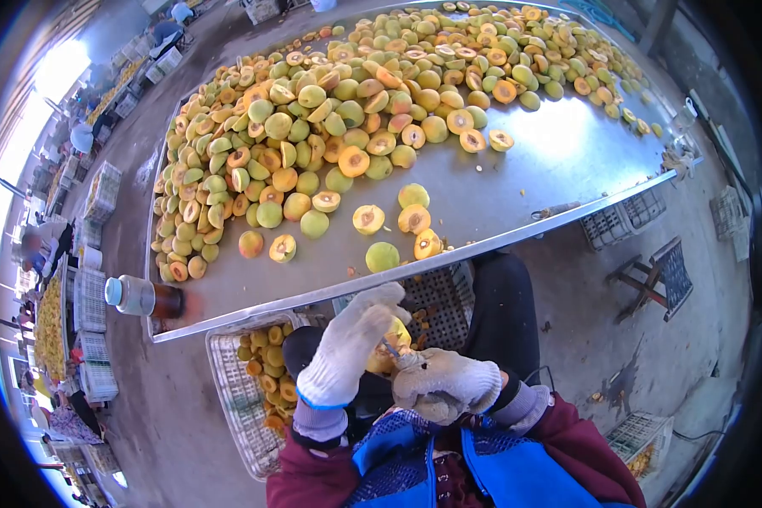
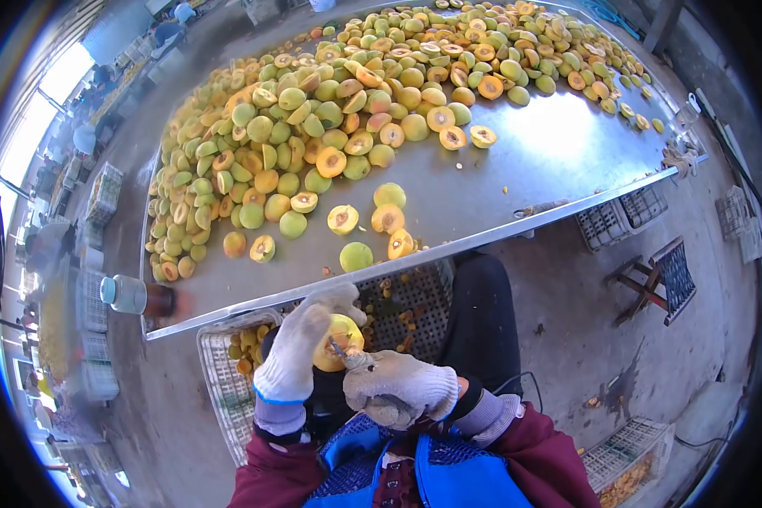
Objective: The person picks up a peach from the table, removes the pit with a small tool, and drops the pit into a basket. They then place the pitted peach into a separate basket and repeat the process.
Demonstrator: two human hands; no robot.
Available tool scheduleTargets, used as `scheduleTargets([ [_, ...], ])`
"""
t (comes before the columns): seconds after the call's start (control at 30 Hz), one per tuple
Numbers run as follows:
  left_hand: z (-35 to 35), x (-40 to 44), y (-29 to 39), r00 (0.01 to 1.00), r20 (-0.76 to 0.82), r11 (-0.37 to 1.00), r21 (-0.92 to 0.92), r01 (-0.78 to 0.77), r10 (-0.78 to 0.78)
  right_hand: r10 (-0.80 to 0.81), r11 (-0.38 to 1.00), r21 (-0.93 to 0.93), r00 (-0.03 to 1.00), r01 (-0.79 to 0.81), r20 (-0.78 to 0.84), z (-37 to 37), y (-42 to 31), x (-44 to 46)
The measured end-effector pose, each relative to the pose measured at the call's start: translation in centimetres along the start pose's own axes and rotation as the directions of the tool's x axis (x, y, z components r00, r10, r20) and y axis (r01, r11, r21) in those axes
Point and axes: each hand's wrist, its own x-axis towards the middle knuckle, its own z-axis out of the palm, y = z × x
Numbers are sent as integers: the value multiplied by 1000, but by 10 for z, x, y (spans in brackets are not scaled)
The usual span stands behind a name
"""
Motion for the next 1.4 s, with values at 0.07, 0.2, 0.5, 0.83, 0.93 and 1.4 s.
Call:
scheduleTargets([
  [0.07,19,-11,-12,980,-182,907,-395,-146,78,13,992,123,999,-17,40,-1,-4,-2],
  [0.2,41,-17,-23,823,-507,957,14,-290,257,111,990,-72,986,-121,-128,10,-1,2],
  [0.5,27,-8,-15,908,-364,978,120,-173,206,-49,995,88,999,48,11,10,12,0],
  [0.83,14,-6,13,747,-95,589,683,-432,658,-10,961,272,974,-54,227,2,8,-2],
  [0.93,8,-3,2,664,9,510,633,-583,748,-142,967,244,958,80,248,5,12,-3],
  [1.4,30,-8,-26,877,-319,813,-355,-462,359,-190,898,437,862,-41,471,5,23,8],
])
